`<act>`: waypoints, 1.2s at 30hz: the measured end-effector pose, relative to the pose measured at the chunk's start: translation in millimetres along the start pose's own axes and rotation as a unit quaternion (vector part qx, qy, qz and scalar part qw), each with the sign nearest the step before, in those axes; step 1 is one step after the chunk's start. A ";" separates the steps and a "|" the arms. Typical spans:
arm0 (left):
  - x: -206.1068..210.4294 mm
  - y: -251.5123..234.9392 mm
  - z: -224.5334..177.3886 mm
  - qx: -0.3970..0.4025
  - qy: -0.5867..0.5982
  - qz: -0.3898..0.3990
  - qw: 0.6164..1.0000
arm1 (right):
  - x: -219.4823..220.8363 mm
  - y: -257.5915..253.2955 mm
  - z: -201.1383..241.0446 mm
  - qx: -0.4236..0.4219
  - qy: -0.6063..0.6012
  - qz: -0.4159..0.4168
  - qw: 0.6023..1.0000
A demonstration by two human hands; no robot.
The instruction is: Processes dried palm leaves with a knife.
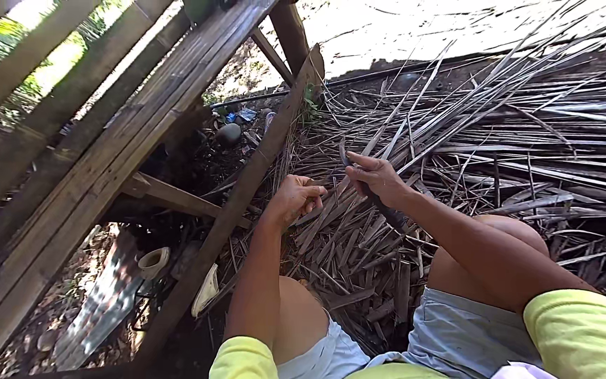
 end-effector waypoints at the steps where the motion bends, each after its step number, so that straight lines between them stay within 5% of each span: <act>1: -0.5 2.3 -0.4 0.002 -0.005 0.007 1.000 | -9.1 -2.8 3.0 0.002 -0.011 -0.017 1.000; 7: -6.0 13.4 2.0 0.006 -0.048 0.020 0.999 | -86.7 -19.4 19.2 -0.003 -0.053 -0.179 0.982; 10: -13.2 12.5 2.5 0.007 -0.108 -0.039 0.993 | -103.2 -15.0 29.0 -0.014 -0.033 -0.236 0.971; 14: -8.4 15.9 -5.4 0.068 -0.277 -0.168 0.944 | -31.1 6.1 15.5 0.036 0.048 -0.082 0.995; 18: 17.9 25.1 -16.7 0.079 -0.389 -0.206 0.894 | 24.0 17.5 -16.9 0.075 0.085 0.071 0.991; 27: 30.8 44.9 -33.3 0.154 -0.429 -0.236 0.858 | -32.7 -7.4 -6.5 0.102 -0.050 -0.092 0.989; 33: 9.4 32.8 -27.0 0.071 -0.419 -0.208 0.881 | -116.1 -17.6 6.6 0.066 -0.044 -0.284 0.956; 36: -5.1 15.5 -15.6 0.046 -0.386 -0.197 0.900 | -95.6 -10.7 21.9 0.047 -0.049 -0.236 0.969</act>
Point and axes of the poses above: each hand's wrist, its own y-axis away from the middle knuckle, its own x-axis out of the palm, z = x × y, the point moved 9 cm from there along -y, towards the middle knuckle, and after that the axes turned 7 degrees about -x, right-handed, at the moved point
